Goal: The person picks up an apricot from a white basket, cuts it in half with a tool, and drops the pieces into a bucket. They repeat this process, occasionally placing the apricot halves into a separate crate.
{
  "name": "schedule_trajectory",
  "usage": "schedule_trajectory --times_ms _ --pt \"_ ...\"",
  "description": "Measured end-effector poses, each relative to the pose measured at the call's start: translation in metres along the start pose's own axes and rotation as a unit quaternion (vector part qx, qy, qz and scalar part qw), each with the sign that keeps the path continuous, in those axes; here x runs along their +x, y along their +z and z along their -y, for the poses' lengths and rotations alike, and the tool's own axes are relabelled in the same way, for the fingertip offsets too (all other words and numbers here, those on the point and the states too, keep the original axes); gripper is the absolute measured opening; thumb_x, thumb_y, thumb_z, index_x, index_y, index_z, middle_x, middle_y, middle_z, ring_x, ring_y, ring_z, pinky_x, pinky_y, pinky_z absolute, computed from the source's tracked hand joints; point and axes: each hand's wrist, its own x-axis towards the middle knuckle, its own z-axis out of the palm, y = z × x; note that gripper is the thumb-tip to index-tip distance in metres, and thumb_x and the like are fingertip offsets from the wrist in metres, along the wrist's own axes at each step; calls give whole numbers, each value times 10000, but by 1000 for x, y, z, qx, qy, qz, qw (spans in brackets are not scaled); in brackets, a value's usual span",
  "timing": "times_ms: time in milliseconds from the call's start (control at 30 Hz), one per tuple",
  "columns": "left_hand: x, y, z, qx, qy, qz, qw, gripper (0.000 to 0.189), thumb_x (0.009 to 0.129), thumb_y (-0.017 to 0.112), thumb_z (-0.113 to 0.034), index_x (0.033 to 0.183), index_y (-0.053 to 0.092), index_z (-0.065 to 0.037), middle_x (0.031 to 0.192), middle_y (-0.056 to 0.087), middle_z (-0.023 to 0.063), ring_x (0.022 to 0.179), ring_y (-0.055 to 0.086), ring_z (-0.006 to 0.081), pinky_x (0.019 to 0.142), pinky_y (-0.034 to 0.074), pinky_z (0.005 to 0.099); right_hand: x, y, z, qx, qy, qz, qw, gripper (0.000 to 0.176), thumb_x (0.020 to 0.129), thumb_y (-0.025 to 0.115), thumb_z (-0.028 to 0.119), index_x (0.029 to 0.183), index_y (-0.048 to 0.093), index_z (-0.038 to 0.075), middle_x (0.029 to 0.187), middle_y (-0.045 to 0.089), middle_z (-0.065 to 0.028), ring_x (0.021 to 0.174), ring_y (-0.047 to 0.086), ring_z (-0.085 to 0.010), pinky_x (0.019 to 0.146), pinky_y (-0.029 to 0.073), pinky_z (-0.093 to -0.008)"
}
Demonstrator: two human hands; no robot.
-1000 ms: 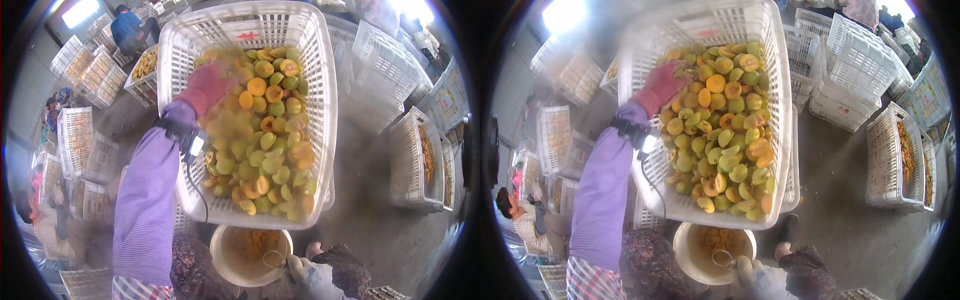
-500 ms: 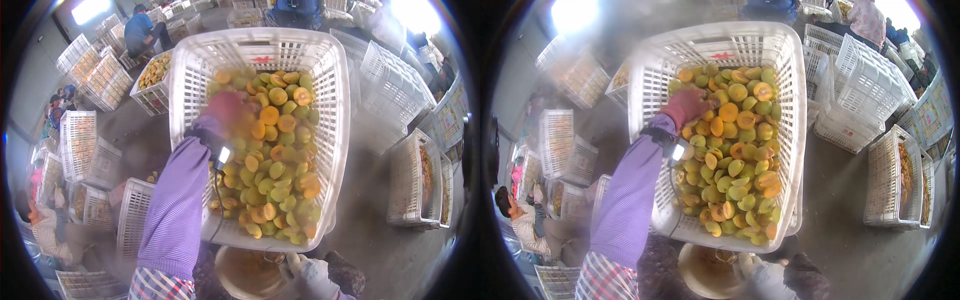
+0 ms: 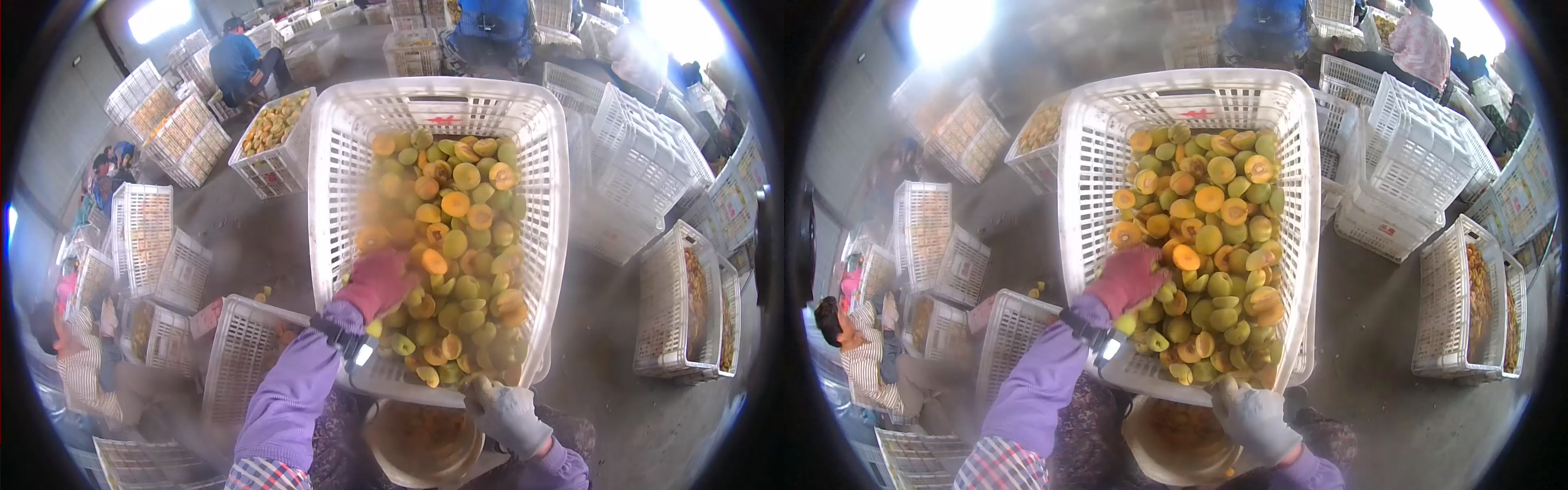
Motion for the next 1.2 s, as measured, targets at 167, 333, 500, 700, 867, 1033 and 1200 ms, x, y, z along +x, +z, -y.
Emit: schedule_trajectory --times_ms 167,333,500,700,867,1033,1200 --pt "-23 7 -3 77 58 5 995 528 858 581 -452 1211 563 -60 1173 586 186 1074 594 328 923 461 445 2 -9 6 3 10 13 1000 166 842 613 231 904 535 98 653 628 -79 559 635 -300 501 486 -436" --pt "4 -60 -24 11 117 -30 993 318 863 595 -315 1042 616 -53 1020 641 157 969 624 324 820 494 443 3 -14 2 44 -13 -5 999 174 837 626 237 878 528 100 627 609 -69 535 619 -301 473 479 -416" --pt "89 -79 -37 56 157 -225 960 395 859 600 -295 1203 574 -101 1174 602 184 1075 587 348 919 463 419 4 -19 0 28 -21 -29 999 182 822 653 237 814 527 106 609 592 -54 506 602 -280 447 472 -386" --pt "181 -13 -18 -95 26 -199 975 610 833 636 -384 1361 477 -125 1302 545 208 1185 535 357 1001 426 407 3 -25 4 14 6 -2 1000 184 818 663 236 800 528 113 609 592 -42 511 606 -266 443 475 -375" --pt "159 -17 -12 -99 57 -167 979 603 827 652 -342 1356 478 -113 1274 565 209 1185 534 362 1002 427 400 3 -24 4 22 -9 0 1000 158 826 656 230 824 544 117 626 600 -45 532 617 -268 452 480 -373" --pt "94 -19 -32 -89 77 -125 985 590 808 671 -278 1339 491 -93 1242 586 214 1161 553 366 997 436 391 3 -16 -1 19 -28 -36 999 161 886 606 250 816 526 128 620 572 -43 472 572 -240 437 448 -377" --pt "48 -3 -27 -118 106 -106 982 609 788 670 -281 1346 494 -114 1150 633 220 1070 605 379 938 476 408 4 -18 1 23 -22 -17 999 146 869 616 250 867 541 125 646 599 -49 519 609 -250 453 472 -380"
